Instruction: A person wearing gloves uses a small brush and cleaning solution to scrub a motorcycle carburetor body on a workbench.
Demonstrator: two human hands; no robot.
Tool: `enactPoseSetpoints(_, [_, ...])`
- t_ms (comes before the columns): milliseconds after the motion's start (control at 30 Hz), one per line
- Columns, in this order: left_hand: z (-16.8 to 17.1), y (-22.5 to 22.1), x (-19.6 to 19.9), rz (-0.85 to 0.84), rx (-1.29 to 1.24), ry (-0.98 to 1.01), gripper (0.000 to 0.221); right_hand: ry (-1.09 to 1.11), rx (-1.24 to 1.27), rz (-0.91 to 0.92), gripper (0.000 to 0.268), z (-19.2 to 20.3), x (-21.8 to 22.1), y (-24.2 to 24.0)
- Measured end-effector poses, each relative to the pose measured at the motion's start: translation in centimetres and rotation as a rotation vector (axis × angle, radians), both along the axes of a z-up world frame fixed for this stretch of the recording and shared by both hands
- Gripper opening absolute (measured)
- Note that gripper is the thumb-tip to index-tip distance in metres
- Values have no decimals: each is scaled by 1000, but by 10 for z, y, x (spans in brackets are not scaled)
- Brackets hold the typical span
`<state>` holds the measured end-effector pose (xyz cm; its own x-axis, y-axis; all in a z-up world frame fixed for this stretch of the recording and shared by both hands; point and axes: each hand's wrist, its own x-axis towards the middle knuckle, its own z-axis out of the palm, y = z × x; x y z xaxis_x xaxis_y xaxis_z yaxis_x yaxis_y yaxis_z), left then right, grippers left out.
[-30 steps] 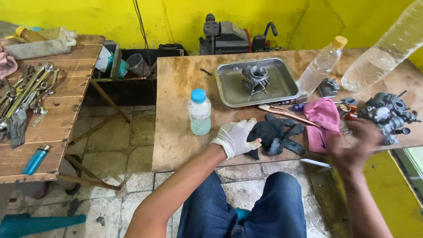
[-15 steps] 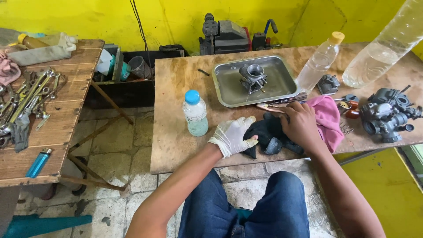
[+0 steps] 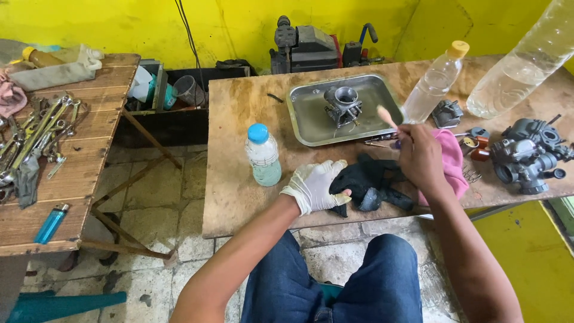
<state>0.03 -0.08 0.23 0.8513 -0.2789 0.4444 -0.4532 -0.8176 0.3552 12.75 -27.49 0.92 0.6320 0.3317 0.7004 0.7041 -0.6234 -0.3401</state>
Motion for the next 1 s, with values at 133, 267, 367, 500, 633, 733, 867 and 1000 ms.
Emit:
enactPoseSetpoints(133, [-4,-2,2,17,45,-2,74,-21,57,2,17,15,20,11])
enactPoseSetpoints(267, [-4,0,0,17,45,34,76,36,-34,-72,19,37,26,33])
enactPoseSetpoints(367, [-7,-1,1,16,65,54,77,217,-216,-211,21,54,28,48])
enactPoseSetpoints(500, [-4,-1,2,25,86,67,78,425,-703,-351,20,41,59,56])
enactPoseSetpoints(633, [-5,-2,3,30,76,86,80,501,-724,-333,25,57,62,65])
enactPoseSetpoints(733, [-7,-1,3,27,83,99,81,521,-715,-337,32,45,75,61])
enactPoseSetpoints(867, [-10,-1,3,25,80,79,83,485,-666,-290,32,28,87,58])
enactPoseSetpoints(1000, [-10,0,2,21,82,53,85,513,-629,-261,30,36,76,62])
